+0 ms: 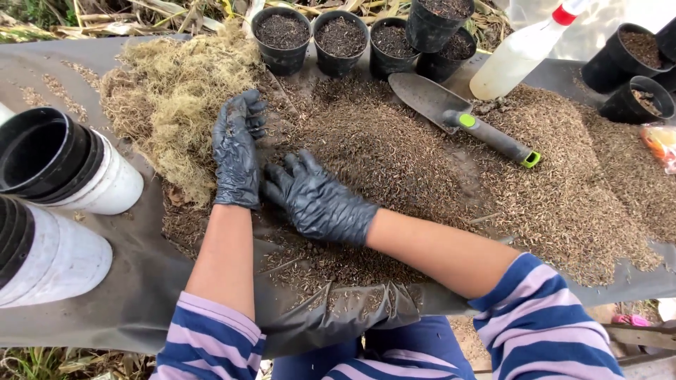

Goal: Filling small plastic pots with a mixture of soil and fibrous material using a hand trowel and spray bottle.

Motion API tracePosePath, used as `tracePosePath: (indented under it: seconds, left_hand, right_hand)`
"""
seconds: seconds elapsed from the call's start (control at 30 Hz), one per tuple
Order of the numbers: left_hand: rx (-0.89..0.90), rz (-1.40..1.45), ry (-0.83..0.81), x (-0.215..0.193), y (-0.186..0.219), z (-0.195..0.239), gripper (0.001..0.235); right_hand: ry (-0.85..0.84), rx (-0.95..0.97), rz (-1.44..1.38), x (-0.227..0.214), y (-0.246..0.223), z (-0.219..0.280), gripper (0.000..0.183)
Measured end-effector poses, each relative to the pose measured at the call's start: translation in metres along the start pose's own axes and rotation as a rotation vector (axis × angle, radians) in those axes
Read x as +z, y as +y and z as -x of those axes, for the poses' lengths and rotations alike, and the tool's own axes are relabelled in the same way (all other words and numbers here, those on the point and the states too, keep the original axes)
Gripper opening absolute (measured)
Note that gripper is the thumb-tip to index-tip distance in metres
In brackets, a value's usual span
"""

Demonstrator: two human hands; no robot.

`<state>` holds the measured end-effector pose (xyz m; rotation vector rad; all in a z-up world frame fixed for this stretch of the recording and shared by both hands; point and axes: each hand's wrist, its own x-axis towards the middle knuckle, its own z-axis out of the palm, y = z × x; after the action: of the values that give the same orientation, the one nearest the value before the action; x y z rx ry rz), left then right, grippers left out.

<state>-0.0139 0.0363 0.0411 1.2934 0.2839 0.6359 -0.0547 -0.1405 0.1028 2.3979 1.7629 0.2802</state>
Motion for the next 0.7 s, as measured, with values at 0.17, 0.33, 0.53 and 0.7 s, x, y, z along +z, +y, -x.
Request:
tracePosePath:
  seconds: [0.17,0.33,0.53,0.7]
  left_hand:
    - [-0.125,0.072,-0.064,-0.009,-0.023,-0.011,0.031]
    - [0.071,-0.318,-0.049,0.005,-0.021,0.008,0.026]
    - [0.193,-0.425,-0.138,0.017,-0.015,0.019,0.027]
    - [0.087,-0.597,-0.13,0.037,-0.027,0.03,0.031]
  right_hand:
    - [0.117,-0.014,0.005,0.022,0.013,0.0,0.02]
    - [0.116,-0.025,0.165,0.022,0.066,0.001,0.017]
    - [0.165,0.129,-0.232,-0.05,0.114,0.075,0.032]
    - [0.238,0.419,-0.509,-0.03,0.1,0.154,0.059]
